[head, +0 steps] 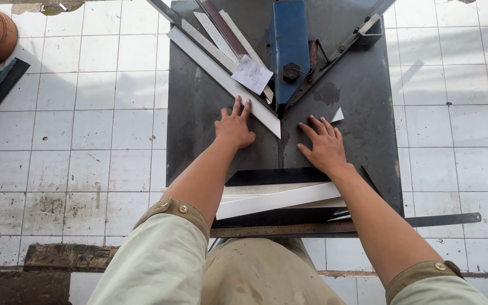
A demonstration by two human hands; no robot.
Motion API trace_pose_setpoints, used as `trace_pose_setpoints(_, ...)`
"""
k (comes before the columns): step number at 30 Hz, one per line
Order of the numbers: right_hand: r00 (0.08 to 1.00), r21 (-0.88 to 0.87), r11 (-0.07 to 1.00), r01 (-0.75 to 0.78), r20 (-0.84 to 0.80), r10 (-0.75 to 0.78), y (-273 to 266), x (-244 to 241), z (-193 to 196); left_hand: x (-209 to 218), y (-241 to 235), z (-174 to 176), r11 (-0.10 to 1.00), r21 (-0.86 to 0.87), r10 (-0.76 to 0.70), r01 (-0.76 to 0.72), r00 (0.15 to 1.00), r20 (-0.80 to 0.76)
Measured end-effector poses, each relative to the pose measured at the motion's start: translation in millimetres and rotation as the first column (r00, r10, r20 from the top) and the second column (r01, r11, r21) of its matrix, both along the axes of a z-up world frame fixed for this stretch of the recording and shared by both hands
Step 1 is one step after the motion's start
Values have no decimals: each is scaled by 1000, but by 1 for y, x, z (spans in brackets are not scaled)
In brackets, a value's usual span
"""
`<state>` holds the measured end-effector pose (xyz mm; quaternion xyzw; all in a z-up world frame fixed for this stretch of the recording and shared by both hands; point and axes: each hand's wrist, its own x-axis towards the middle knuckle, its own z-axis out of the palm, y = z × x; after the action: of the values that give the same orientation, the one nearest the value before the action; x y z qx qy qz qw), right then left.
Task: Measuring and marking a frame piece with a ruler and pencil on a miter cutting table
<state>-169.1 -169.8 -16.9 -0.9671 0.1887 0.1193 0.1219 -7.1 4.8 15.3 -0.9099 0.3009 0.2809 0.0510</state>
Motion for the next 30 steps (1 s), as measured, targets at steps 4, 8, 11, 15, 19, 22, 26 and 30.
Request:
trace_pose_setpoints(4, 1000, -14, 1000, 10, 3, -10, -2, 1, -1, -1, 1, -1, 1000, -8, -2, 2, 1000, 2)
trace_pose_setpoints(8, 1000, -13, 1000, 10, 20, -9, -4, 4, 2, -4, 1, 12, 1000, -12, -9, 10, 1000, 23)
trace_pose_setpoints(11, 1000, 10, 1000, 20, 8, -20, -4, 6, 11, -5, 0, 6, 999, -22, -48, 49, 997, 66)
trace_pose_setpoints(15, 1000, 21, 1000, 22, -15, -22, -3, 8, 16, -5, 2, -14, 993, -98, -56, 61, 997, 54)
trace_pose_setpoints(19, 999, 24, 999, 25, -22, -24, -5, 9, 15, -10, 6, -9, 987, -130, -81, 90, 994, 74)
trace_pose_setpoints(22, 999, 25, 999, 27, -32, -26, -5, 8, 19, -18, 9, -5, 984, -162, -62, 75, 995, 81)
trace_pose_setpoints(26, 1000, 39, 999, 20, -19, -19, -3, 9, 23, -22, 19, -22, 955, -277, -64, 105, 986, 155)
trace_pose_setpoints(30, 1000, 30, 999, 12, -11, -12, -4, 9, 22, -21, 18, -30, 965, -247, -55, 93, 986, 156)
